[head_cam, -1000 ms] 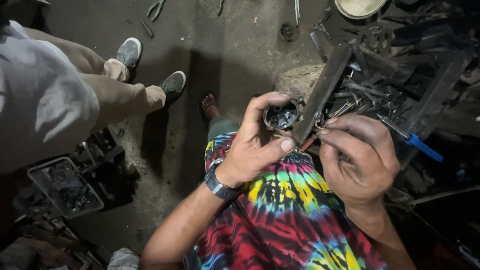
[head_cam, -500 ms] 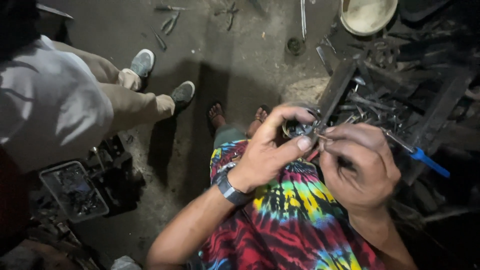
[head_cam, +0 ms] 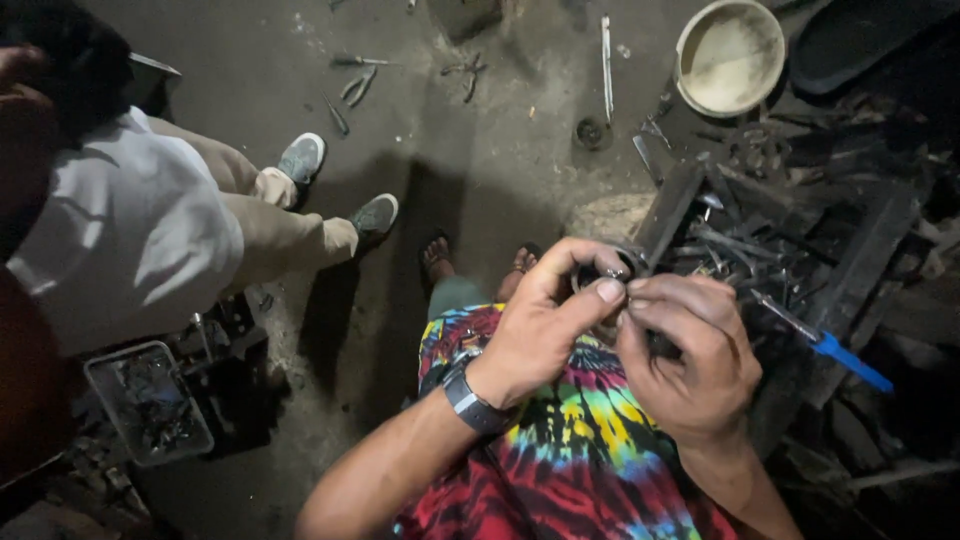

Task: The person is tightening screws on a metal casing, likely a carburetor, using a manual screwdriver in a workshop environment.

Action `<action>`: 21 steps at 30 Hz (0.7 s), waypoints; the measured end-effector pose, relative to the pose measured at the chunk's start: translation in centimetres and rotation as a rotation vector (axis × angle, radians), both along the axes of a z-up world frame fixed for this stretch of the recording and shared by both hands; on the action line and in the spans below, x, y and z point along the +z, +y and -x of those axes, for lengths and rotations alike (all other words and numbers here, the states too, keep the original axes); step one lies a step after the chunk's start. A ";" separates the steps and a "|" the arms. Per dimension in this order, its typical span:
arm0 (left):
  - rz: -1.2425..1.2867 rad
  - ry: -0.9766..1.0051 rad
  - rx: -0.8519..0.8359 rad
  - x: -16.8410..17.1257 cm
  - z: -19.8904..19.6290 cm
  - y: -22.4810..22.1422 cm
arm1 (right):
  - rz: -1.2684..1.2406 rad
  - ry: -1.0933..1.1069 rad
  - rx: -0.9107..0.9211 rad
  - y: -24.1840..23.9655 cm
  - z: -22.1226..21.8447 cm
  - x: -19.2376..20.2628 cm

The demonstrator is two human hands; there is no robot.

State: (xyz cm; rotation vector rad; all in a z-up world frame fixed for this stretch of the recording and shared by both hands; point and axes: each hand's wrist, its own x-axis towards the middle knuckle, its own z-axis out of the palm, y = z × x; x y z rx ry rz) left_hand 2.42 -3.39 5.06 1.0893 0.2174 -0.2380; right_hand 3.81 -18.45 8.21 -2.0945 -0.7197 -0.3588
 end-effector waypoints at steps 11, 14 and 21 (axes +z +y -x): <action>0.019 0.139 0.096 -0.1 -0.6 -0.8 | 0.106 -0.054 -0.307 -0.7 -0.7 -0.2; 0.118 0.182 0.101 -0.5 -1.2 -0.8 | -0.069 0.035 -0.172 -0.3 -0.9 -1.0; 0.158 0.294 0.217 -0.8 -1.2 -1.9 | -0.112 -0.022 -0.193 1.3 -1.2 -2.4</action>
